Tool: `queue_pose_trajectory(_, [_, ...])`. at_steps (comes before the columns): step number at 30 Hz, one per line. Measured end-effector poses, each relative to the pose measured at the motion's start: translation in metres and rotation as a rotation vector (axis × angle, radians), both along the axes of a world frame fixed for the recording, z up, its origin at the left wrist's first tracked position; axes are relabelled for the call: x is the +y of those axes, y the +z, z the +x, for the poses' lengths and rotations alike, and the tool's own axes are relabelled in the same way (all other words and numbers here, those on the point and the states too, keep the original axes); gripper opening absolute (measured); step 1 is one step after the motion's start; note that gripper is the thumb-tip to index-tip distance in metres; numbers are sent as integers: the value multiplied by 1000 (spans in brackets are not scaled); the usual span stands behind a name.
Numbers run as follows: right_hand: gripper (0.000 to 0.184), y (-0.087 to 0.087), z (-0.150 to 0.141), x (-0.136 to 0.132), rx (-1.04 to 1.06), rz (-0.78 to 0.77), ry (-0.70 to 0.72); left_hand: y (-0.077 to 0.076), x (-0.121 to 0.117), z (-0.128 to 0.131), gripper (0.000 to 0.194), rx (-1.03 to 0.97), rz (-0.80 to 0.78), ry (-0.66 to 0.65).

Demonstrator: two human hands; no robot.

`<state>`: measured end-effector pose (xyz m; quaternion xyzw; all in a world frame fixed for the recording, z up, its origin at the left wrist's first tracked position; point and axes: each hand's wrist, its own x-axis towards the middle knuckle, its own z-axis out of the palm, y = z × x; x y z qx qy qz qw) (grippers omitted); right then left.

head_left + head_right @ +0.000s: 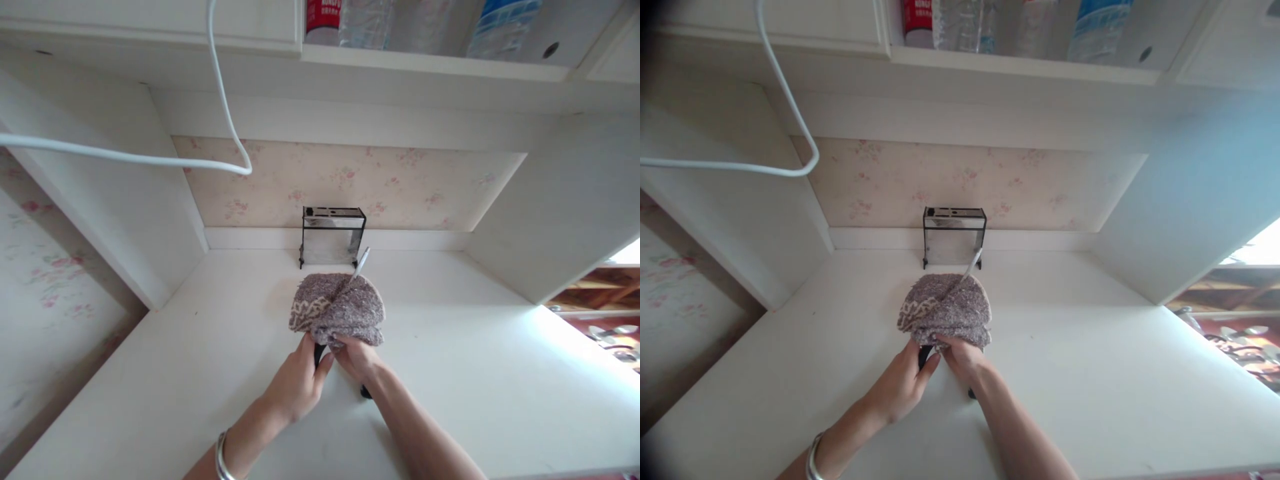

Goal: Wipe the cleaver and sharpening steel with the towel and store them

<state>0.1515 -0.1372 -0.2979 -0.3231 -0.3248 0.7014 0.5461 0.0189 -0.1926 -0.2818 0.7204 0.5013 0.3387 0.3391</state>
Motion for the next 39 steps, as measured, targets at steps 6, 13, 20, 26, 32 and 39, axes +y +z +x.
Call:
queue_pose_trajectory(6, [23, 2, 0, 3, 58, -108, -72, 1, -1, 4, 30, -41, -51, -36])
queue_pose_trajectory(13, [22, 2, 11, 22, 166, -83, -274, 4, -1, 5, 24, 24, -122, -28])
queue_pose_trajectory(20, [21, 16, 47, 45, 297, -43, -433, 8, -2, 4, 20, 119, -113, -107])
queue_pose_trajectory(26, [15, 17, 82, 58, 353, 37, -594, 17, -4, 3, 22, 114, -140, -157])
queue_pose_trajectory(32, [12, 22, 94, 61, 386, 50, -682, 24, -4, -2, 23, 66, -178, -190])
queue_pose_trajectory(39, [21, 31, 140, 58, 518, 80, -813, 34, 4, -31, 24, -198, -383, -236])
